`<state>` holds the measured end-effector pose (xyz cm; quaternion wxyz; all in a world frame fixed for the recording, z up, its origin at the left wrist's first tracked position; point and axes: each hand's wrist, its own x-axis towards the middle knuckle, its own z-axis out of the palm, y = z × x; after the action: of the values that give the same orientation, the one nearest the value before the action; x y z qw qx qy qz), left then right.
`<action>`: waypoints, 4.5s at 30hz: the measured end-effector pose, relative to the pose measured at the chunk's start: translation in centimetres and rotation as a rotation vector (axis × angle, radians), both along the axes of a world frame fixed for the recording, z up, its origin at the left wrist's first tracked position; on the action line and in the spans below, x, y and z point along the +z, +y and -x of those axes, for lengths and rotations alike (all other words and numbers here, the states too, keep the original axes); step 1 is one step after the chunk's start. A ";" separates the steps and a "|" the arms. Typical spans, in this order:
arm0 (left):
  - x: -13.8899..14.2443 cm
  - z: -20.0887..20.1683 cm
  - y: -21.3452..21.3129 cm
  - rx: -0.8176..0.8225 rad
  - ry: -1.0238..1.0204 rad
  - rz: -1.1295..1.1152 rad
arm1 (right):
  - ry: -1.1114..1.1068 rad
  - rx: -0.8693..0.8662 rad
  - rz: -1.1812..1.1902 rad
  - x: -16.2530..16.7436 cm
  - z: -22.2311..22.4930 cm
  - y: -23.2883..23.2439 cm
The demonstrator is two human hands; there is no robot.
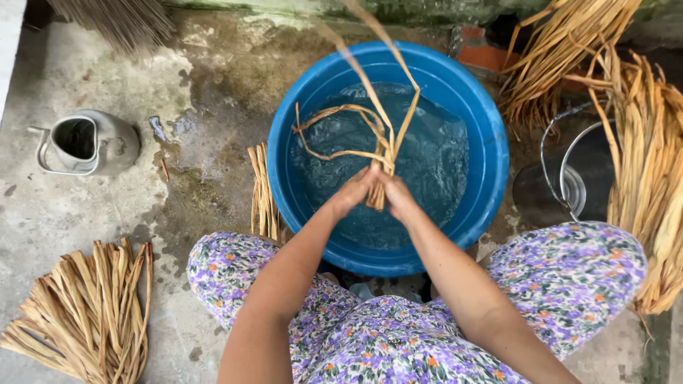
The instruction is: The person sits on a small stool and repeatedly submerges bundles of dried sticks into a blue basin of water, agitates them, and then places them into a metal bucket. The person also ties a bundle of sticks with a thin strip.
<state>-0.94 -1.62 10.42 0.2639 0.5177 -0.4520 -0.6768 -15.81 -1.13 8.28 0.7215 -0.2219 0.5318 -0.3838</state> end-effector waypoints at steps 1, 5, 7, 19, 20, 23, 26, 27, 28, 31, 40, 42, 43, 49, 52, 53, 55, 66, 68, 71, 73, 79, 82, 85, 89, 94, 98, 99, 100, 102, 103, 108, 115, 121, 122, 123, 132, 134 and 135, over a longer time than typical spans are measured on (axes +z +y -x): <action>0.4 0.7 0.2 0.082 0.089 -0.127 | 0.042 0.011 0.043 0.8 -0.8 0.6; 1.8 2.6 2.0 0.203 0.104 -0.184 | 0.496 0.106 0.346 3.4 -1.8 1.7; 1.9 3.1 3.0 0.215 0.014 -0.143 | 0.484 0.263 0.223 3.9 -1.5 2.0; 5.9 1.8 6.3 -0.406 -0.650 0.282 | -0.448 -0.260 -0.253 3.4 4.5 -3.4; 7.8 0.9 5.9 -0.443 -0.626 0.326 | -0.356 -0.300 -0.242 3.8 6.3 -4.5; 12.9 -2.3 5.2 -0.512 -0.639 0.375 | -0.454 -0.488 -0.161 4.7 9.2 -6.5; 16.6 -2.4 3.8 -0.441 -0.589 0.419 | -0.532 -0.580 -0.185 5.5 10.5 -8.1; 17.3 -2.6 3.6 -0.422 -0.559 0.430 | -0.505 -0.610 -0.092 6.0 10.9 -7.9; 17.7 -3.1 3.3 -0.360 -0.428 0.320 | -0.412 -0.634 -0.029 7.0 11.3 -7.8; 16.8 -5.3 2.2 -0.143 -0.148 0.062 | -0.176 -0.476 -0.003 10.4 10.1 -6.7; 3.8 -0.5 4.2 -0.160 -0.660 0.295 | -0.310 -0.054 -0.062 4.2 -3.1 -2.5; 4.8 -1.1 4.8 -0.290 -0.614 0.312 | -0.245 -0.189 -0.076 3.2 0.3 -4.7; 6.0 -1.9 5.0 -0.261 -0.483 0.306 | -0.222 -0.271 -0.098 3.0 2.3 -5.4; 15.9 -8.8 5.4 0.034 -0.116 -0.039 | -0.137 -0.777 0.003 4.5 16.7 -7.7; 17.7 -9.4 4.6 0.140 -0.004 -0.014 | -0.058 -0.677 -0.080 6.4 15.3 -6.9; 17.6 -9.0 4.3 0.190 0.076 0.006 | -0.033 -0.584 -0.121 7.1 13.7 -6.4; 16.6 -7.7 3.6 0.153 0.059 -0.054 | -0.041 -0.371 -0.143 8.6 9.1 -5.1; 11.3 -1.3 5.9 -0.227 -0.311 0.055 | -0.199 -0.227 -0.154 6.2 -1.5 -2.7; 12.9 -2.5 6.7 -0.329 -0.091 0.048 | -0.119 -0.449 -0.098 7.2 2.5 -4.8; 16.2 -5.9 6.4 -0.332 -0.045 -0.032 | -0.167 -0.684 -0.128 8.3 10.5 -7.4; 17.7 -8.0 5.8 -0.035 -0.102 -0.167 | -0.219 -0.783 -0.011 9.5 15.0 -7.9; 16.5 -9.6 3.9 0.152 0.156 -0.064 | 0.016 -0.430 -0.141 11.8 9.9 -5.5; 13.7 -5.8 3.7 0.073 0.087 -0.148 | -0.199 -0.113 -0.110 9.9 0.9 -1.1; 11.9 -2.0 5.3 -0.056 -0.013 -0.308 | -0.389 -0.028 -0.070 6.7 -3.2 0.7; 12.6 -1.9 6.9 -0.327 -0.206 -0.239 | -0.319 -0.298 -0.154 3.5 0.4 -2.7; 15.0 -5.3 6.4 -0.428 0.116 -0.142 | -0.197 -0.629 -0.080 3.7 11.3 -6.0; 15.8 -6.6 4.9 -0.310 0.074 -0.165 | -0.126 -0.652 -0.038 4.7 13.5 -7.0; 15.9 -7.1 4.5 -0.210 0.043 -0.140 | -0.080 -0.638 -0.071 5.1 13.1 -6.9; 15.9 -7.5 4.1 -0.107 0.010 -0.116 | -0.042 -0.595 -0.117 5.5 12.1 -6.5; 15.2 -7.4 3.3 -0.089 0.152 -0.038 | -0.037 -0.434 -0.166 5.9 8.4 -5.2; 14.7 -7.1 3.0 -0.083 0.222 0.004 | -0.123 -0.261 -0.120 5.8 5.9 -4.0; 11.4 -4.3 3.6 -0.213 0.043 -0.222 | -0.436 -0.033 0.049 4.9 -2.3 -0.3; 10.7 -4.4 3.2 -0.197 0.281 -0.362 | -0.455 0.123 0.229 7.0 1.4 -3.3; 10.7 -2.9 2.9 -0.303 0.262 -0.311 | -0.409 0.189 0.307 9.2 -0.1 -3.9; 10.8 -2.7 3.0 -0.271 0.291 -0.339 | -0.393 0.172 0.319 9.4 -0.3 -3.9; 10.9 -2.6 3.1 -0.240 0.320 -0.368 | -0.424 0.152 0.330 9.5 -0.4 -3.7; 10.3 -2.9 3.6 -0.174 0.517 -0.411 | -0.433 0.160 0.385 10.9 1.0 -3.7; 9.6 -2.9 3.5 -0.178 0.453 -0.387 | -0.468 0.160 0.397 11.2 1.1 -3.8; 9.1 -2.8 3.5 -0.159 0.422 -0.387 | -0.497 0.135 0.373 11.2 0.9 -3.8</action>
<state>1.82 1.86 19.54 0.1947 0.3691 -0.2886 -0.8617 -16.71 -4.89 19.49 0.8001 -0.2846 0.2440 -0.4683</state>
